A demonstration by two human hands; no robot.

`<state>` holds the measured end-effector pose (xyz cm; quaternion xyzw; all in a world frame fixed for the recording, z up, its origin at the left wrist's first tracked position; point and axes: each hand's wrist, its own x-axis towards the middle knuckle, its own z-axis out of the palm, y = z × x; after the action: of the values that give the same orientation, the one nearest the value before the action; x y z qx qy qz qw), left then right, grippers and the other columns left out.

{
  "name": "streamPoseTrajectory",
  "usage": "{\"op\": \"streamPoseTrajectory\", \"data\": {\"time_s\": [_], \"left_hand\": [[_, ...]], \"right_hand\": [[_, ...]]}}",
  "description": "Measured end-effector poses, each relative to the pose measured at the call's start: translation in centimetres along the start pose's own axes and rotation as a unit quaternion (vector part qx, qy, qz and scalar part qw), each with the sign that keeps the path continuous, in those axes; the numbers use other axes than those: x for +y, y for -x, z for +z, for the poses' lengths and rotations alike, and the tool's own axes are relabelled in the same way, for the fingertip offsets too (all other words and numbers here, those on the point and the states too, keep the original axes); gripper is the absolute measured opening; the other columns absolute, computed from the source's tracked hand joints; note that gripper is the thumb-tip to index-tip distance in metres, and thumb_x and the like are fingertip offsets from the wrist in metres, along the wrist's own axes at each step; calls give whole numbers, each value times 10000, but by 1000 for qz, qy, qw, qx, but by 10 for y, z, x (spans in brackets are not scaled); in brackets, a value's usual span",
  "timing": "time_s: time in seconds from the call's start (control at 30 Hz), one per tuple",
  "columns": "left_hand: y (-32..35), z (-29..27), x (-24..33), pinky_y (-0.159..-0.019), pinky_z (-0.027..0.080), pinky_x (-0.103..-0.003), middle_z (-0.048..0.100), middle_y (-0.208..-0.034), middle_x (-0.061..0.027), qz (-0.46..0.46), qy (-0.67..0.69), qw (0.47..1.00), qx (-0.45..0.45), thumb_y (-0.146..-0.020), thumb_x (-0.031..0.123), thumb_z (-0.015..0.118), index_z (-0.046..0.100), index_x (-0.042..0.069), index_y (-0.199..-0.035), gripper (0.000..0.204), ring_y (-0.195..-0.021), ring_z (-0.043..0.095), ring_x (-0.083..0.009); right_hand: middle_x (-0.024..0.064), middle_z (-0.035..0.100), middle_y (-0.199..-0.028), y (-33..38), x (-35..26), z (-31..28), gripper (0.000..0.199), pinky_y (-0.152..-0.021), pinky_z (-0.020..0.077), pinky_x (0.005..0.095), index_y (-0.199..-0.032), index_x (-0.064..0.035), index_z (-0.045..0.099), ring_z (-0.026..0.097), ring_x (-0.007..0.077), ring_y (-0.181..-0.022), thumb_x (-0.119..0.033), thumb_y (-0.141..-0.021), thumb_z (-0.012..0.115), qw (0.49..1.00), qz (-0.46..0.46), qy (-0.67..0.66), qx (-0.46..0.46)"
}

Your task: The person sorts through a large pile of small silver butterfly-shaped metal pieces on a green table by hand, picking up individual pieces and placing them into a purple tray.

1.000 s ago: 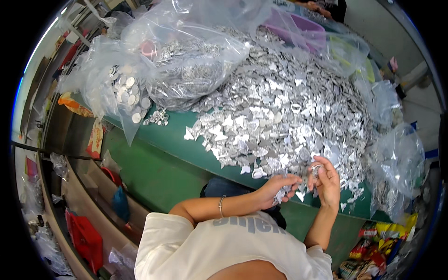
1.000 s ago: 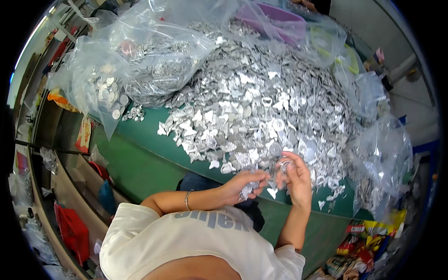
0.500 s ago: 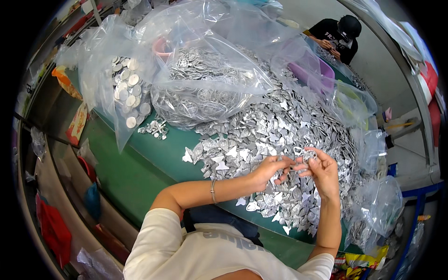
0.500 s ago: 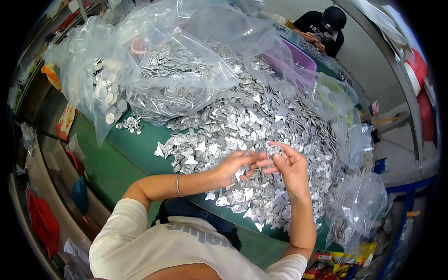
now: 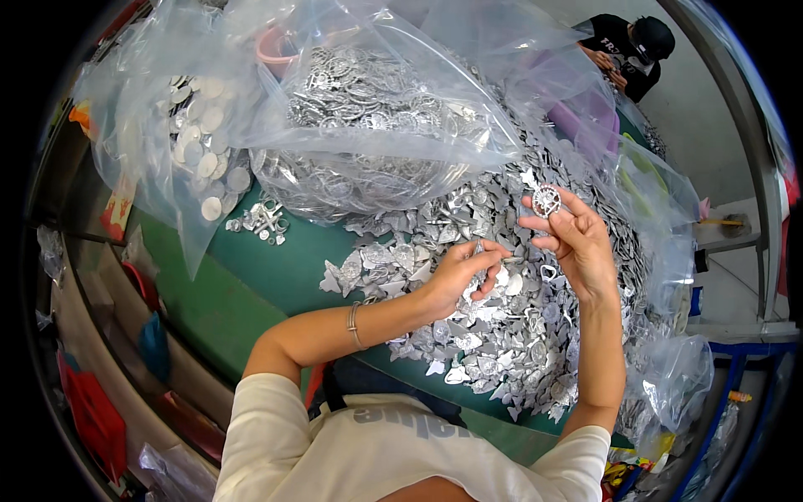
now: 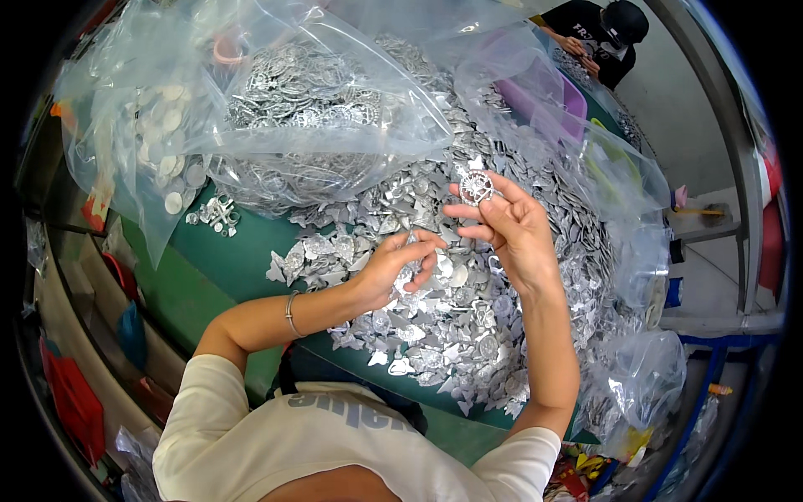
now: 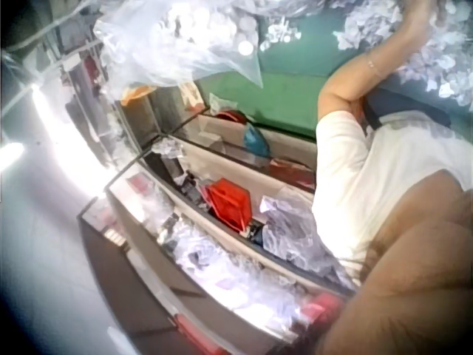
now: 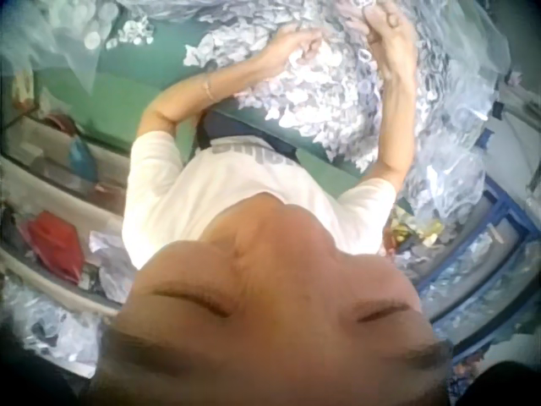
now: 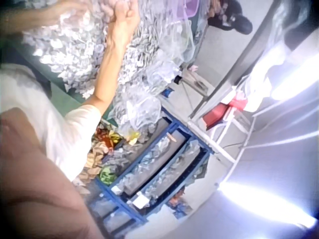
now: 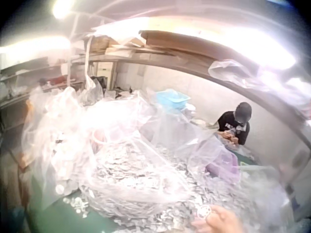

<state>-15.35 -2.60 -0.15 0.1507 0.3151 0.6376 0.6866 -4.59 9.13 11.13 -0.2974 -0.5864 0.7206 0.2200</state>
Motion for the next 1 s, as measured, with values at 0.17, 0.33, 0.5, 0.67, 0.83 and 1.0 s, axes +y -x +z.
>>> {"op": "streamPoseTrajectory", "data": {"time_s": [0.17, 0.33, 0.5, 0.67, 0.83, 1.0], "left_hand": [[-4, -4, 0, -408, 333, -212, 500, -723, -36, 119, 10, 992, 33, -930, 284, 495, 511, -1, -1086, 326, -521, 471, -103], [-7, -9, 4, -407, 340, -202, 557, -814, -65, 130, -30, 991, 12, -898, 222, 567, 517, 8, -1101, 300, -530, 481, -83], [-5, -2, 0, -413, 347, -208, 528, -777, -35, 146, -67, 987, 10, -906, 183, 555, 522, 11, -1092, 255, -533, 476, -69], [-5, -9, -2, -411, 330, -218, 490, -647, -10, 128, -47, 990, 22, -915, 172, 536, 531, 13, -1063, 217, -484, 446, -68], [-7, -7, -2, -411, 321, -224, 499, -655, -17, 136, -48, 989, 29, -903, 156, 544, 505, 8, -1102, 252, -475, 440, -75], [-8, -4, 4, -418, 313, -232, 468, -567, -26, 148, -55, 986, 57, -883, 148, 552, 442, -26, -1172, 355, -455, 426, -88]], "right_hand": [[158, 644, -950, -6, 16, -7, 224, -620, 551, 258, -1094, 36, 532, 664, 214, -789, -61, -893, 523, 993, 71, 68, -57], [59, 645, -797, -2, 30, -16, 181, -571, 492, 228, -988, 21, 598, 629, 116, -702, -127, -888, 567, 964, 134, 204, -107], [11, 626, -735, 2, 23, -16, 160, -536, 445, 211, -894, -12, 611, 558, 65, -606, -162, -900, 554, 945, 131, 278, -114], [90, 545, -548, -7, -19, 9, 164, -525, 428, 314, -775, 16, 580, 535, 167, -510, -139, -830, 593, 749, -40, 635, -185], [76, 618, -716, -45, -51, 59, 132, -572, 441, 246, -914, 9, 599, 573, 119, -621, -107, -874, 551, 894, -218, 391, -1], [88, 651, -843, -60, -29, 98, 164, -631, 465, 245, -993, -9, 619, 612, 147, -735, -57, -849, 556, 766, -343, 543, 40]]}}
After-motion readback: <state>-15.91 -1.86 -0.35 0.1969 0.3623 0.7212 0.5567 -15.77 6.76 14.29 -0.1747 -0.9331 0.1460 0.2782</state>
